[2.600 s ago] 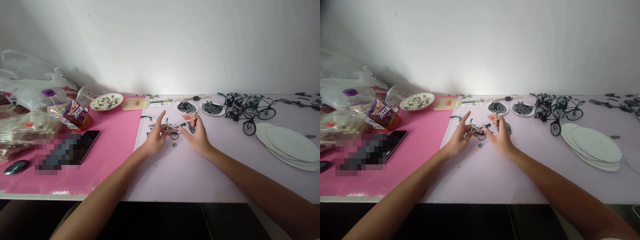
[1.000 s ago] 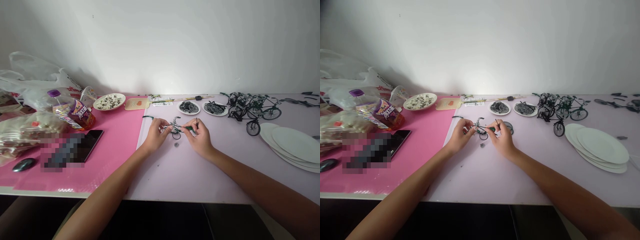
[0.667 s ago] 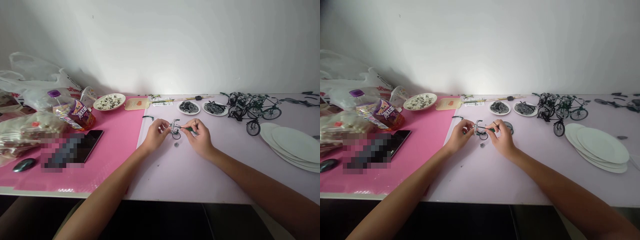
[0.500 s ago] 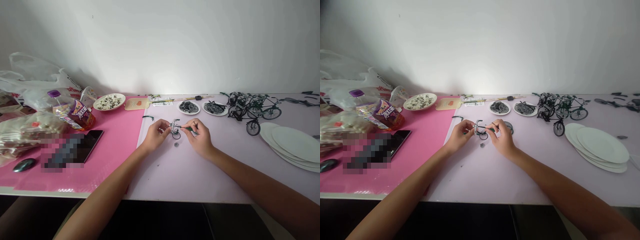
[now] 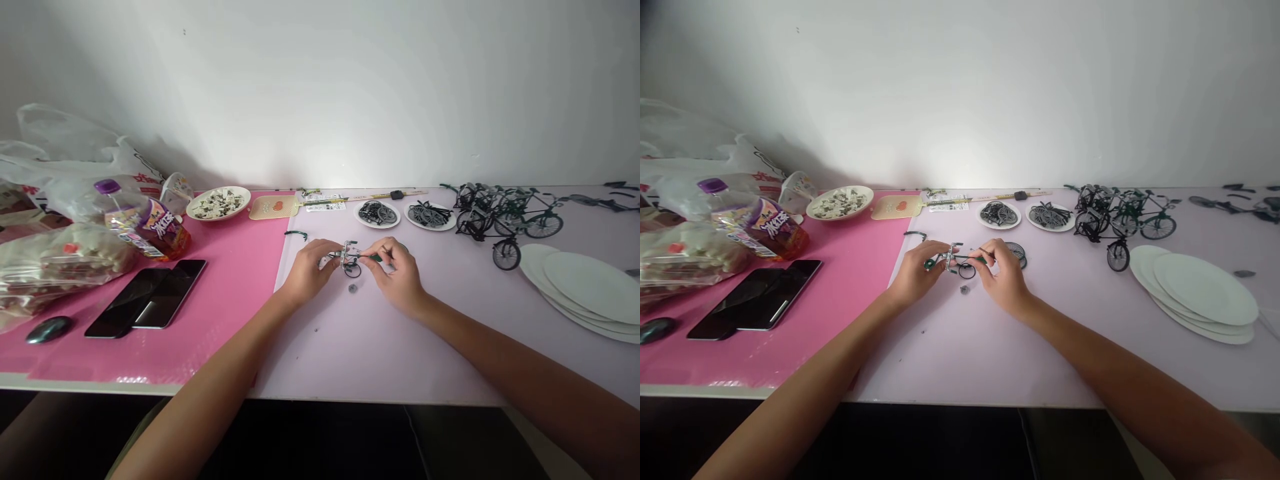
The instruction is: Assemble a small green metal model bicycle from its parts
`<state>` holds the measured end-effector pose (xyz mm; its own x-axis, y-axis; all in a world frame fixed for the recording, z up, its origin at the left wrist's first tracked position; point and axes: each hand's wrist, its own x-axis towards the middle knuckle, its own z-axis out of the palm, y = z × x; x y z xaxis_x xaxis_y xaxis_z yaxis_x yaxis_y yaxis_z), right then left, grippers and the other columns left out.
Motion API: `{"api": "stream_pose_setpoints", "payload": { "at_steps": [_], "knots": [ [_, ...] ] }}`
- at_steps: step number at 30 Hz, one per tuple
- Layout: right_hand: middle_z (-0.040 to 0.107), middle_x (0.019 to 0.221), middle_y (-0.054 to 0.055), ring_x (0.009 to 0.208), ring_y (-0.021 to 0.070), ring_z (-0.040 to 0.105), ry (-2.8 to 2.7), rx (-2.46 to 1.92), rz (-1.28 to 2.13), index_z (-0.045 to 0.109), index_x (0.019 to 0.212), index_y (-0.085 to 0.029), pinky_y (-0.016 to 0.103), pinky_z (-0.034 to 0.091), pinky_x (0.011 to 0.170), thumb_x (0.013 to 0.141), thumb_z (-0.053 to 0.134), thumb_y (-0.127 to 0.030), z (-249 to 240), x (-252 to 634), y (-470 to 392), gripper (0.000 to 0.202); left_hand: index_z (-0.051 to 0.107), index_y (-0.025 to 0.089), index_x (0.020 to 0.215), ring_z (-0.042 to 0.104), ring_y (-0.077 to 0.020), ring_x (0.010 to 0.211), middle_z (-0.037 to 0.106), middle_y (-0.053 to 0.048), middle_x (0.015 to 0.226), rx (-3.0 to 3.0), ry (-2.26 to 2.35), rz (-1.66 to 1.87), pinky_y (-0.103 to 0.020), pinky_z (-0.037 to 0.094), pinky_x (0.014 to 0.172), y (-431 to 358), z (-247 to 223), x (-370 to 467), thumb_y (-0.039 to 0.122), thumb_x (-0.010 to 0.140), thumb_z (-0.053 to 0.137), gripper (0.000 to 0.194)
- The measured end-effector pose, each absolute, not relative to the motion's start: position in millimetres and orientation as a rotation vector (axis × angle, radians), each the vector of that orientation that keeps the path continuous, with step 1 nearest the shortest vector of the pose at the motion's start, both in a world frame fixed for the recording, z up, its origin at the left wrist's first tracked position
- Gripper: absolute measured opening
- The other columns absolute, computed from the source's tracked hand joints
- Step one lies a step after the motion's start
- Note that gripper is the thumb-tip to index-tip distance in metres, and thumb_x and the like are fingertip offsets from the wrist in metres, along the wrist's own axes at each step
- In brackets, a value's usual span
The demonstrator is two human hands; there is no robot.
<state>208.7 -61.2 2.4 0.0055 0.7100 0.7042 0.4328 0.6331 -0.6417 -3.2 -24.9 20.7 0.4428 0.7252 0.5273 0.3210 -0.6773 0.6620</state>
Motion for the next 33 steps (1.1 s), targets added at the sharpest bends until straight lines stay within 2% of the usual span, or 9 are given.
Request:
{"api": "stream_pose_setpoints", "payload": {
  "at_steps": [3,6,9,12,18,22,25,29,33],
  "knots": [
    [0.072,0.099,0.005,0.095,0.0240,0.070,-1.648,-0.953,0.385,0.037,0.080,-0.027,0.045,0.057,0.088,0.099,0.066,-0.038,5.2,208.6,-64.7,0.036,0.075,0.021,0.095,0.073,-0.0238,0.099,0.079,-0.010,0.106,2.208,0.864,1.159,-0.037,0.055,0.093,-27.6,23.2,-2.3,0.030,0.100,0.061,0.017],
    [0.069,0.125,0.009,0.114,0.0262,0.066,-1.678,-0.914,0.506,0.042,0.089,-0.028,0.049,0.055,0.099,0.100,0.063,-0.041,7.9,207.8,-69.4,0.027,0.075,0.021,0.092,0.074,-0.0231,0.096,0.080,-0.009,0.106,2.172,0.880,1.157,-0.035,0.056,0.090,-30.3,25.1,-1.6,0.032,0.100,0.062,0.020],
    [0.064,0.137,0.010,0.126,0.0304,0.061,-1.714,-0.858,0.483,0.043,0.094,-0.029,0.052,0.054,0.102,0.088,0.079,-0.044,9.1,205.9,-72.8,0.040,0.077,0.021,0.093,0.074,-0.0246,0.098,0.080,-0.011,0.107,2.155,0.885,1.124,-0.037,0.057,0.091,-31.5,23.8,-0.5,0.036,0.100,0.061,0.023],
    [0.066,0.138,0.010,0.121,0.0311,0.065,-1.738,-0.861,0.417,0.042,0.094,-0.030,0.054,0.057,0.099,0.078,0.090,-0.041,8.6,203.9,-74.3,0.052,0.079,0.021,0.097,0.075,-0.0252,0.095,0.081,-0.011,0.105,2.164,0.855,1.110,-0.039,0.058,0.091,-31.0,20.1,0.9,0.037,0.100,0.061,0.024],
    [0.073,0.129,0.009,0.109,0.0300,0.070,-1.777,-0.836,0.293,0.035,0.085,-0.030,0.055,0.057,0.091,0.079,0.090,-0.034,8.4,202.7,-74.9,0.056,0.080,0.023,0.098,0.076,-0.0243,0.095,0.082,-0.009,0.105,2.175,0.824,1.088,-0.036,0.058,0.088,-29.9,16.8,2.5,0.031,0.098,0.062,0.020],
    [0.074,0.129,0.010,0.105,0.0307,0.071,-1.790,-0.822,0.275,0.041,0.089,-0.031,0.054,0.058,0.087,0.079,0.090,-0.033,9.8,202.3,-74.6,0.050,0.079,0.021,0.093,0.075,-0.0221,0.089,0.082,-0.008,0.099,2.187,0.799,1.081,-0.033,0.056,0.085,-30.6,18.5,2.3,0.026,0.097,0.061,0.019],
    [0.074,0.129,0.011,0.107,0.0317,0.072,-1.784,-0.837,0.282,0.044,0.092,-0.031,0.054,0.059,0.086,0.080,0.090,-0.033,9.6,202.0,-74.0,0.047,0.079,0.022,0.096,0.075,-0.0226,0.091,0.081,-0.008,0.101,2.184,0.824,1.073,-0.034,0.056,0.087,-31.0,19.3,1.9,0.029,0.097,0.062,0.018],
    [0.075,0.127,0.011,0.108,0.0313,0.072,-1.787,-0.834,0.238,0.039,0.088,-0.031,0.054,0.059,0.086,0.081,0.089,-0.032,8.8,202.1,-73.2,0.050,0.079,0.022,0.094,0.075,-0.0239,0.095,0.081,-0.010,0.104,2.156,0.822,1.093,-0.035,0.057,0.089,-31.0,19.0,1.5,0.036,0.097,0.067,0.019],
    [0.075,0.127,0.010,0.107,0.0310,0.072,-1.819,-0.810,0.184,0.037,0.087,-0.031,0.053,0.059,0.085,0.081,0.088,-0.028,9.2,202.1,-73.6,0.052,0.079,0.022,0.092,0.076,-0.0241,0.096,0.081,-0.010,0.105,2.157,0.779,1.134,-0.036,0.057,0.089,-30.3,17.2,1.3,0.036,0.099,0.066,0.021]
  ]
}}
